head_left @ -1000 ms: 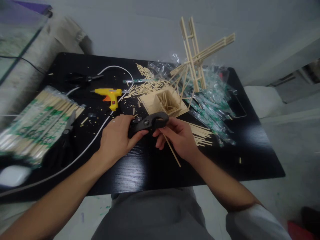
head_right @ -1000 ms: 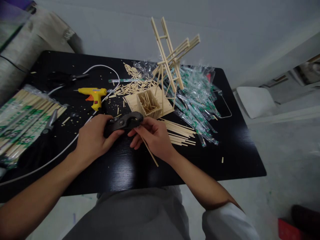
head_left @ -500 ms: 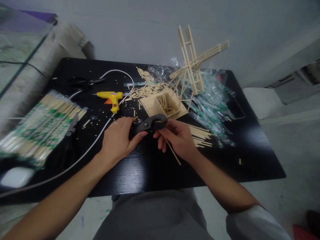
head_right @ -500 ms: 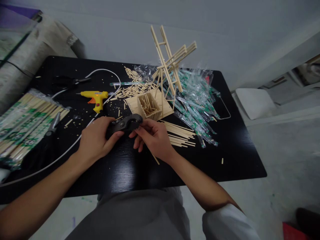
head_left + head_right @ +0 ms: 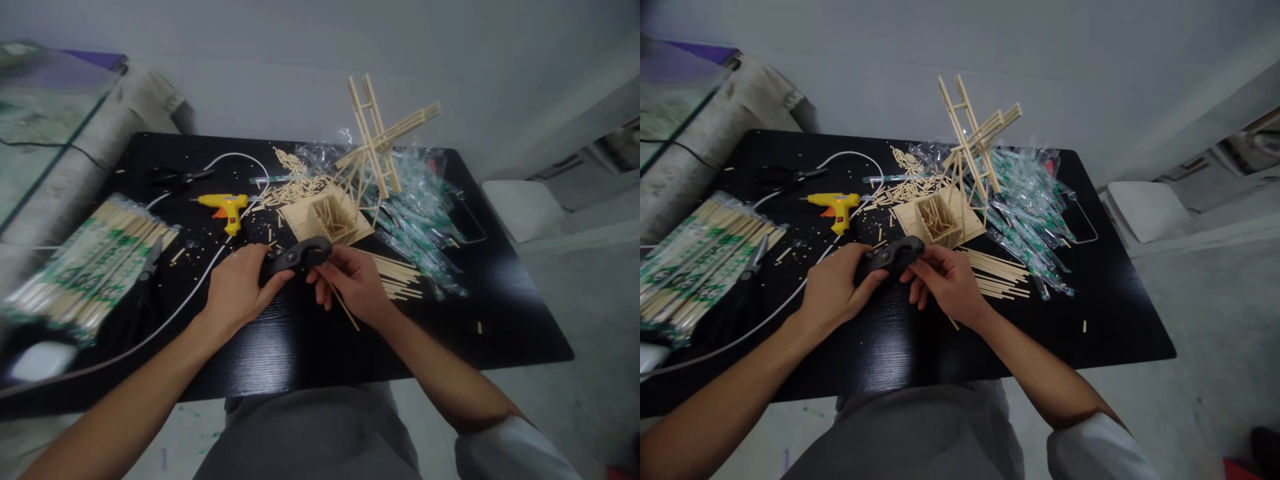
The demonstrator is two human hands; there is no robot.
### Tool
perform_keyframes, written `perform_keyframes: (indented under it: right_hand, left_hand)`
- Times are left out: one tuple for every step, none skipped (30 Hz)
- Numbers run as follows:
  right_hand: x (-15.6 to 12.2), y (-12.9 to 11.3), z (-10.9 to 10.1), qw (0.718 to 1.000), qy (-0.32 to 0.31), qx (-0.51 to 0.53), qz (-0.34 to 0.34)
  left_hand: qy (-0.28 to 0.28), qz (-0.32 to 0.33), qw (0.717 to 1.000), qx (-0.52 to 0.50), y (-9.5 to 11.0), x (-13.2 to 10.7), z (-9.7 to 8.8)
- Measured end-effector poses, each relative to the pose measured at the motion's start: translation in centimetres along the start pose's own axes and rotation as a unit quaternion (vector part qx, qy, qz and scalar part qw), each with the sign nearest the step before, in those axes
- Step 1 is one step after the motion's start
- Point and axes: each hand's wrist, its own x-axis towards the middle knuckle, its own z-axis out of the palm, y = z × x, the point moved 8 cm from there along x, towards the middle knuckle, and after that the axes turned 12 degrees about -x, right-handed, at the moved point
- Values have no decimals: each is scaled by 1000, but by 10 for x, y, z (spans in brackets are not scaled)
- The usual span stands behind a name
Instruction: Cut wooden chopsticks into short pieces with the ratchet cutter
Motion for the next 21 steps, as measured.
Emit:
perform_keyframes:
  right_hand:
    - [0, 0, 0, 1000, -2, 1, -1]
    - [0, 0, 1, 1000, -4, 3, -2]
    - [1, 0, 1, 1000, -6, 3, -3]
    - [1, 1, 1, 1000, -7, 3, -3]
    - [1, 1, 1, 1000, -8, 2, -2]
    - [1, 2, 1, 1000, -9, 0, -1]
    - [1, 2, 1, 1000, -9, -2, 0]
    - [1, 2, 1, 1000, -9, -3, 1]
    - [1, 2, 1, 1000, -9, -3, 2]
    - [1, 2, 1, 1000, -9, -2, 3]
    - [1, 2, 1, 1000, -9, -1, 4]
    - [1, 2, 1, 1000, -10, 0, 4]
    - [1, 1, 1, 1000, -11, 1, 4]
    - [1, 1, 2, 1000, -13, 1, 3]
    - [1, 1, 2, 1000, -14, 0, 3]
    - [1, 1, 2, 1000, -15, -1, 2]
    - [1, 1, 2, 1000, -15, -2, 1]
    - [1, 1, 2, 1000, -13, -3, 2]
    - [1, 2, 2, 1000, -11, -4, 3]
    - [2, 3, 1, 1000, -10, -5, 5]
    - [2, 4, 1, 1000, -8, -5, 6]
  left_hand:
    - [2, 3, 1000, -3, 0, 0, 0]
    - [3, 5, 1000, -6, 0, 1, 0]
    - [2, 7, 1000, -9, 0, 1, 1]
    - [2, 8, 1000, -11, 0, 1, 1]
    - [3, 8, 1000, -12, -1, 1, 1]
    - [4, 7, 1000, -14, -1, 1, 1]
    - [5, 8, 1000, -16, -2, 0, 2]
    - [5, 9, 1000, -18, -2, 0, 2]
    - [5, 11, 1000, -19, -2, 0, 2]
    - [4, 13, 1000, -19, -2, 0, 2]
    - [2, 12, 1000, -17, -2, 0, 2]
    - [-2, 9, 1000, -14, -3, 0, 2]
    - [-7, 4, 1000, -10, -3, 0, 2]
    - [-12, 0, 1000, -7, -4, 0, 3]
    - [-15, -3, 1000, -4, -4, 0, 3]
    - [-15, -2, 1000, -2, -3, 0, 2]
    - [-12, 1, 1000, -2, -3, 0, 2]
    - [-7, 5, 1000, -3, -2, 0, 1]
    - [-2, 8, 1000, -5, -1, 0, 1]
    - [1, 10, 1000, -7, -1, 0, 1]
    - [2, 11, 1000, -10, -1, 0, 1]
